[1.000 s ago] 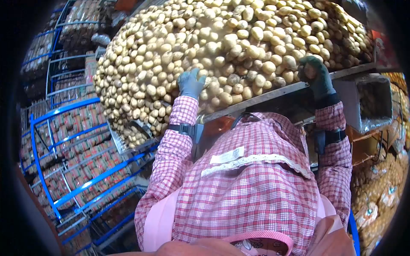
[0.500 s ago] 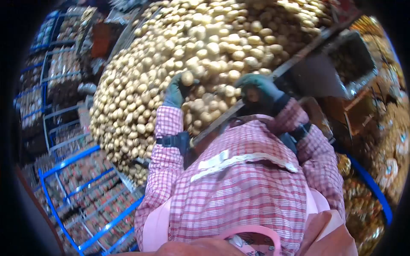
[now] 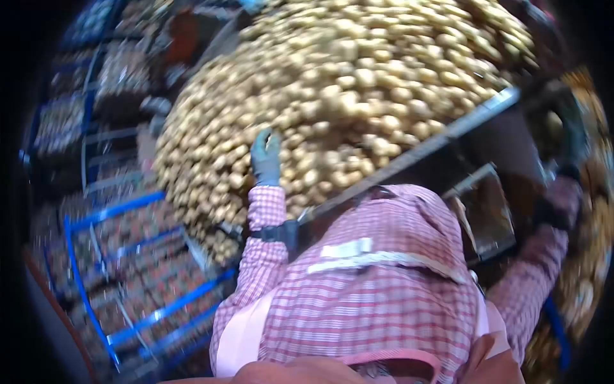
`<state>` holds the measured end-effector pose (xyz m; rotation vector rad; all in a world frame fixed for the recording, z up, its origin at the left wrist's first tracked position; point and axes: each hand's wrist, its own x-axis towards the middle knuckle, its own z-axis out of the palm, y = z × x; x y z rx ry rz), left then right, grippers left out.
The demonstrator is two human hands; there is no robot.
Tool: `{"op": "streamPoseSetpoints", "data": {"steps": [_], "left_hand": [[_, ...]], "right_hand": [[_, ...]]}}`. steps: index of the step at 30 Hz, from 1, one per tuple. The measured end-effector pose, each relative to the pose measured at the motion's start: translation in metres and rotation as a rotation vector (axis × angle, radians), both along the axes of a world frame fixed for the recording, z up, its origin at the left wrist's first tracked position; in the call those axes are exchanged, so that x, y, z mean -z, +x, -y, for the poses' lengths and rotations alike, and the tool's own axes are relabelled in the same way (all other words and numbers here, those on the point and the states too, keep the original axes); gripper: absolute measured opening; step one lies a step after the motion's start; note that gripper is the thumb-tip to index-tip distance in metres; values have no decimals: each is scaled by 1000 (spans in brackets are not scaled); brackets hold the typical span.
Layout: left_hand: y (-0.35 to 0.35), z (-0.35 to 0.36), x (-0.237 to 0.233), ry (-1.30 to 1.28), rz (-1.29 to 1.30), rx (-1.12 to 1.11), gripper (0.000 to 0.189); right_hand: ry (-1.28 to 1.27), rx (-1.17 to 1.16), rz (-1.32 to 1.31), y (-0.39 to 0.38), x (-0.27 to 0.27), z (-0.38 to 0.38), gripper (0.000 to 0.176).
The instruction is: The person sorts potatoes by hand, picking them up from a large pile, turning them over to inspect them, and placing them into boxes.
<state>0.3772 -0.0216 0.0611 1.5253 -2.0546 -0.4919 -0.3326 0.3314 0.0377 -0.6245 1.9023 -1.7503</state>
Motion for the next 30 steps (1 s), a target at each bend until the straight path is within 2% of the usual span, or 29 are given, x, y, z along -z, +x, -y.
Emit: {"op": "streamPoseSetpoints", "data": {"steps": [1,2,3,4,5,7,8,9,10,11,13,14,16,17,18,20,21,22,23,24,25,27,28,29,30], "left_hand": [[14,-1,-16,-172,124,-26,39],[29,-2,-28,-225,227,-111,44],[38,-2,-38,-268,317,-179,49],[43,-2,-47,-192,356,-241,60],[49,6,-41,-205,441,-281,65],[47,19,-31,-191,528,-217,70],[47,29,-17,-248,588,-153,75],[22,30,-34,-37,640,-137,79],[13,34,-30,-86,665,-166,78],[1,42,-24,-142,684,-191,77],[-37,46,-41,201,360,-163,71],[-43,59,-4,67,644,-177,70],[-61,62,33,68,520,-183,75],[-71,64,35,55,434,-184,77],[-74,63,36,236,419,-165,76],[-102,35,-40,528,469,-84,79],[-81,36,16,170,347,134,69],[-76,42,12,87,296,241,60],[-68,49,5,7,242,348,51],[-61,63,-2,-258,317,273,36],[-50,84,-14,-157,222,216,36],[-24,115,-41,-282,583,136,41],[-12,133,-27,-187,737,-3,46],[-9,141,-32,-147,774,57,57],[-14,149,-34,-44,882,59,60]], "right_hand": [[-36,-34,85,-2,-6,12,30],[-63,-87,163,5,-11,26,34],[-87,-165,207,19,-14,41,38],[-98,-253,211,33,-16,54,42],[-76,-343,-71,49,-13,73,44],[-136,-498,81,122,-14,127,40],[62,-534,18,166,-39,151,38],[-34,-508,130,209,-47,170,34],[3,-549,145,225,-29,189,32],[-50,-543,247,252,-34,204,31],[-65,-672,372,286,-26,229,30],[-49,-720,362,301,-15,241,29],[-2,-774,469,335,-21,258,27],[14,-822,488,348,-24,266,27],[18,-846,498,361,-26,271,27],[61,-897,503,381,-22,276,26],[95,-917,492,389,-14,282,26],[58,-916,526,398,-16,282,25],[80,-953,368,404,-11,287,27],[108,-951,410,406,-5,289,28],[136,-951,454,412,-7,292,30],[122,-964,459,419,-14,297,31],[113,-966,461,421,-17,299,32],[120,-968,471,424,-17,302,32],[126,-967,482,427,-15,307,32]]}}
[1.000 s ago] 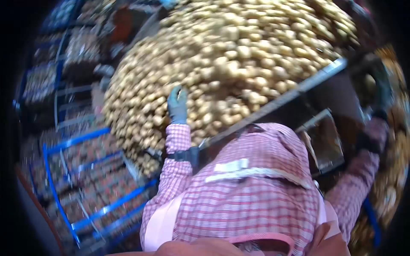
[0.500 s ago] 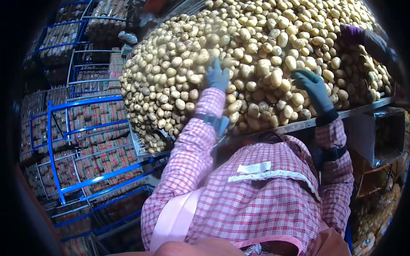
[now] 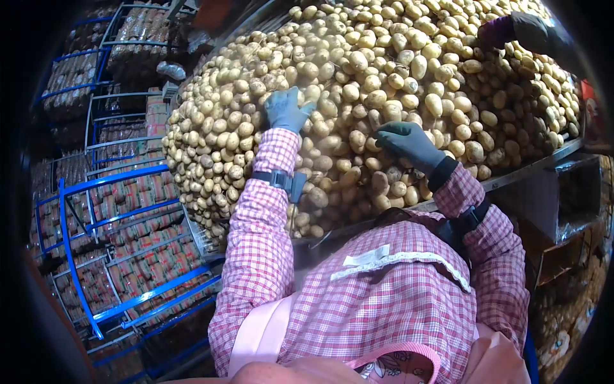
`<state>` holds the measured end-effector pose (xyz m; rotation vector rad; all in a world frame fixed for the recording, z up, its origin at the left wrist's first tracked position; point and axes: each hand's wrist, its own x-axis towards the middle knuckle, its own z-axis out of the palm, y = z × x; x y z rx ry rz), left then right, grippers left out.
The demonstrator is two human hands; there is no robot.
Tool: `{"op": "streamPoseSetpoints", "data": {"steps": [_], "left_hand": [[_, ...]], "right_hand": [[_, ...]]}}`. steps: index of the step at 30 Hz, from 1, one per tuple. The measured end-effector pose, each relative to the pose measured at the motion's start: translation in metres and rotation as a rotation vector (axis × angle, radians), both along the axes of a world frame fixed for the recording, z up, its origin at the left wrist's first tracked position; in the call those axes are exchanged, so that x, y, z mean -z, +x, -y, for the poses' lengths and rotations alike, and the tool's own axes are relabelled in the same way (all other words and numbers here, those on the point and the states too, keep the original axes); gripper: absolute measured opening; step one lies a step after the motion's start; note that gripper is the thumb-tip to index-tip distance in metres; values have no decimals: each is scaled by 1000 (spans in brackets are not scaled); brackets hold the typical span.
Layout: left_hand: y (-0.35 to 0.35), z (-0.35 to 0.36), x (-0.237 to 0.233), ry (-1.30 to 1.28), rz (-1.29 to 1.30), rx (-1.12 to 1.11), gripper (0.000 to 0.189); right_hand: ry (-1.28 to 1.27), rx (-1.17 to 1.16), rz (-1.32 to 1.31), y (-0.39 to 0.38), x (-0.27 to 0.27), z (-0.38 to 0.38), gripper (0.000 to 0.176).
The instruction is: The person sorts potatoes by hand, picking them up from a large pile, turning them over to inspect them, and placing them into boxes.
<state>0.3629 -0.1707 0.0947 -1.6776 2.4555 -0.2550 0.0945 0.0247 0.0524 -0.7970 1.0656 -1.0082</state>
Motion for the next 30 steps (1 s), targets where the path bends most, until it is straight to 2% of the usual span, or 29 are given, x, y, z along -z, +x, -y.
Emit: {"op": "streamPoseSetpoints", "data": {"steps": [4,7,11,12,14,17,18,21,23,25,26,28,29,30], "left_hand": [[-32,20,-22,219,256,-70,66],[-4,20,-15,418,-97,54,58],[22,-5,13,131,4,329,70],[23,-2,19,138,18,301,69],[12,2,18,143,38,249,68],[-7,1,-7,281,-259,28,72],[-1,3,0,479,-705,-60,66],[-34,-32,-24,1075,-882,18,61],[-43,-24,-20,736,-708,112,51],[-52,13,8,317,-522,152,47],[-46,31,34,142,-321,253,47],[-61,43,47,83,-193,202,50],[-69,45,48,53,-128,176,51],[-74,46,50,-24,-90,163,52]], "right_hand": [[66,-7,74,9,-13,11,31],[112,12,188,13,-12,8,30],[214,20,249,22,-12,5,31],[289,-35,241,22,-13,8,32],[228,-34,247,31,-1,12,33],[207,5,319,31,-1,13,36],[213,31,358,31,-2,13,38],[171,88,525,30,9,10,36],[344,128,514,30,19,14,49],[300,69,706,23,61,5,52],[199,56,581,19,54,-1,44],[16,53,311,12,35,-11,31],[318,105,634,11,21,-12,27],[261,97,586,12,20,-14,26]]}}
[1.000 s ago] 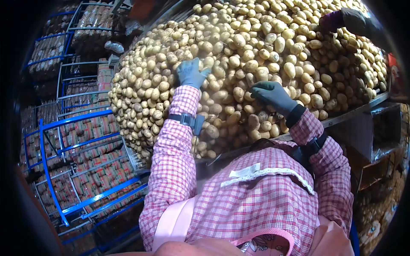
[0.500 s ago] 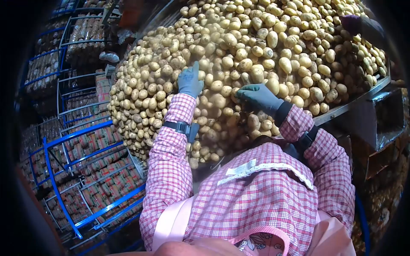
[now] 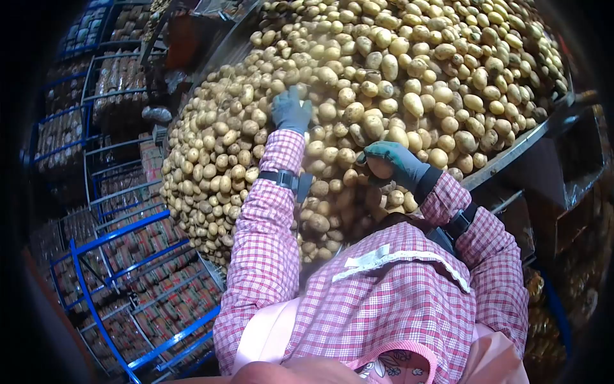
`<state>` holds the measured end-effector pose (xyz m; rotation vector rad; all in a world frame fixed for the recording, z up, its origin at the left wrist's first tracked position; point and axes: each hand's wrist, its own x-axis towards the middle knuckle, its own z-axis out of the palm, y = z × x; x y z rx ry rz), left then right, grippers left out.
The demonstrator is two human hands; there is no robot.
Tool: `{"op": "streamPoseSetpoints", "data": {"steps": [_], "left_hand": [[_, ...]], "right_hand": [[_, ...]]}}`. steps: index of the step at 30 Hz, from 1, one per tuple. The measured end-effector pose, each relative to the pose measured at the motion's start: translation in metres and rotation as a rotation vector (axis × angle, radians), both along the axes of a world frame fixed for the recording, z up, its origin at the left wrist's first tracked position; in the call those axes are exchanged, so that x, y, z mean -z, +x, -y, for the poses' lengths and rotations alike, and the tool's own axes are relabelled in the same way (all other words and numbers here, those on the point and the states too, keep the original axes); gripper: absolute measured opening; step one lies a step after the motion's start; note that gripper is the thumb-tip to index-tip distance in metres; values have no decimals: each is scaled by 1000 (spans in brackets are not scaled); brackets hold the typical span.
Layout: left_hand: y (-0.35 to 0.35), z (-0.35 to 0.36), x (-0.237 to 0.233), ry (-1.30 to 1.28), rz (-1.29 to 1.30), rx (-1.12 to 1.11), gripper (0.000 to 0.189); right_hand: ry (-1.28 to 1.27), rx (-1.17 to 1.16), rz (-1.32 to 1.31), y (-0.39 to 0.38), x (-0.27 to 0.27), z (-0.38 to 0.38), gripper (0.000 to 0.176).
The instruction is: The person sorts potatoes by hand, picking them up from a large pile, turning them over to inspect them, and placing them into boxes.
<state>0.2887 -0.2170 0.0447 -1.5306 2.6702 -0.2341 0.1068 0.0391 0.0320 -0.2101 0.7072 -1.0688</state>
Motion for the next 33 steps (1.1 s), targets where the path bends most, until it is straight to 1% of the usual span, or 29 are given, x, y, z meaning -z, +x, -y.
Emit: {"op": "streamPoseSetpoints", "data": {"steps": [3,5,6,9,10,11,12,13,15,16,17,18,19,20,21,23,24,25,26,28,30,31,32,33], "left_hand": [[-25,24,8,94,240,-163,48],[-31,38,24,57,183,-178,48],[-30,46,29,31,153,-190,48],[-12,59,11,351,-424,-114,50],[-17,46,-15,552,-740,-198,53],[-15,51,-31,670,-756,-105,42],[-13,39,-38,1013,-1089,-185,44],[-19,10,-65,1359,-1422,-267,47],[-28,-28,-87,1554,-1425,-149,51],[-34,-49,-96,1681,-1425,-61,51],[-38,-65,-87,1631,-1440,-107,51],[-45,-87,-90,1565,-1343,97,51],[-53,-108,-89,1552,-1278,180,53],[-60,-130,-88,1535,-1216,262,55],[-71,-147,-84,1540,-1191,258,58],[-95,-181,-77,1517,-1143,282,61],[-105,-193,-69,1380,-1026,333,52],[-114,-204,-60,1241,-907,378,52],[-125,-214,-48,1160,-808,457,51],[-157,-236,-37,1208,-742,494,44],[-185,-269,-52,1350,-752,493,42],[-195,-275,-33,1180,-675,682,44],[-209,-290,-35,1250,-671,642,43],[-220,-307,-39,1314,-666,596,43]], "right_hand": [[-129,19,-162,-7,0,-4,24],[-163,22,-250,-9,0,-10,23],[-95,43,-225,-8,0,-11,24],[-58,43,-140,-16,-21,-15,32],[-32,50,-88,-18,-27,-14,35],[-6,52,-36,-19,-34,-12,39],[18,52,14,-20,-41,-9,42],[8,46,31,-22,-46,-8,45],[-10,41,59,-27,-55,-6,50],[-5,38,66,-28,-52,-6,49],[-19,90,144,-24,-30,-5,45],[-60,96,228,-25,-22,-5,45],[-101,108,309,-25,-21,-6,44],[-45,170,307,-27,-34,-10,44],[8,233,303,-29,-47,-14,43],[-17,102,95,-48,-36,-41,45],[-40,-33,389,-57,-9,-49,45],[-64,101,286,-68,-18,-66,44],[-61,217,184,-75,-30,-84,43],[-9,345,104,-86,-49,-118,46],[-70,204,144,-112,-31,-163,42],[-153,400,119,-117,-39,-180,43],[-239,589,94,-120,-58,-194,45],[-292,664,-57,-135,-59,-214,47]]}}
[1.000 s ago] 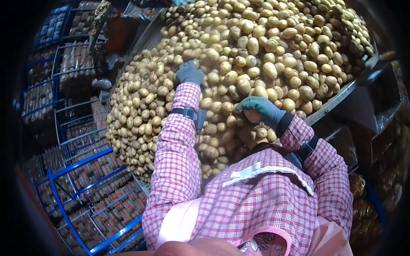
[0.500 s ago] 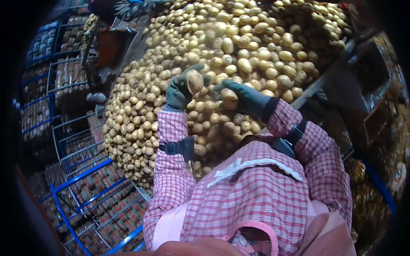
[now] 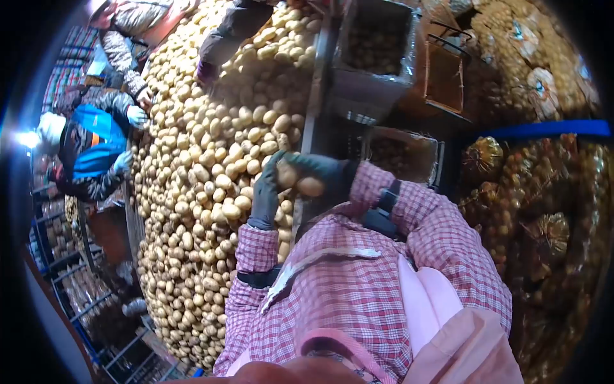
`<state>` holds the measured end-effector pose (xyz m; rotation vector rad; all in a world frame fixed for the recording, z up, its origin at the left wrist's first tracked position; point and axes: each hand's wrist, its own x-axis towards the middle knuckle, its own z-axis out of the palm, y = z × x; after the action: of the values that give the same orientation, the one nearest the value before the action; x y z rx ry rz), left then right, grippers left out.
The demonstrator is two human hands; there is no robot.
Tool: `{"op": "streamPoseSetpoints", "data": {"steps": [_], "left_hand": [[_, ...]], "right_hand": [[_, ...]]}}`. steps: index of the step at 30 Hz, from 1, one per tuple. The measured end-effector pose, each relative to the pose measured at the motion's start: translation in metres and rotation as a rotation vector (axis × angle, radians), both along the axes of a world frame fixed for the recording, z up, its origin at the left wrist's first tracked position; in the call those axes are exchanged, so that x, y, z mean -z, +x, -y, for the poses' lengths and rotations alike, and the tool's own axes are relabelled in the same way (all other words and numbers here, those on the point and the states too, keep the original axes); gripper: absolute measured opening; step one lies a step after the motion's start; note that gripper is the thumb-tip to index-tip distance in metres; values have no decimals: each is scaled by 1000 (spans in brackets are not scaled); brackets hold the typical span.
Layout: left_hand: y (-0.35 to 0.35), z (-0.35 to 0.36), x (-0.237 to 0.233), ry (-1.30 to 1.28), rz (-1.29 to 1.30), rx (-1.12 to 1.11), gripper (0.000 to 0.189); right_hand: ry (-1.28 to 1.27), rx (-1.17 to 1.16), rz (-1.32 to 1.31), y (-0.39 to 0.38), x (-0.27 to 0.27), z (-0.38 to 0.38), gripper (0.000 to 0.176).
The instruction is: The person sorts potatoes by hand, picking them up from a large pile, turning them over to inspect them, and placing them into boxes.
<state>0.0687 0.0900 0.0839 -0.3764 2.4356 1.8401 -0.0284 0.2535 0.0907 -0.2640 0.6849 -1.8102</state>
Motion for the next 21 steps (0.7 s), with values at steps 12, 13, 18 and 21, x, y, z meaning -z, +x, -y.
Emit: {"op": "streamPoseSetpoints", "data": {"steps": [12,13,18,21], "left_hand": [[-1,-37,2,515,405,-28,30],[6,-35,4,531,399,-79,29],[36,-28,45,763,280,-124,27],[46,-27,22,547,350,-238,27]], "right_hand": [[687,927,-355,-239,75,-324,41],[729,1052,-516,-249,69,-330,36],[797,811,-931,-308,119,-308,40],[591,609,-666,-229,82,-133,43]]}}
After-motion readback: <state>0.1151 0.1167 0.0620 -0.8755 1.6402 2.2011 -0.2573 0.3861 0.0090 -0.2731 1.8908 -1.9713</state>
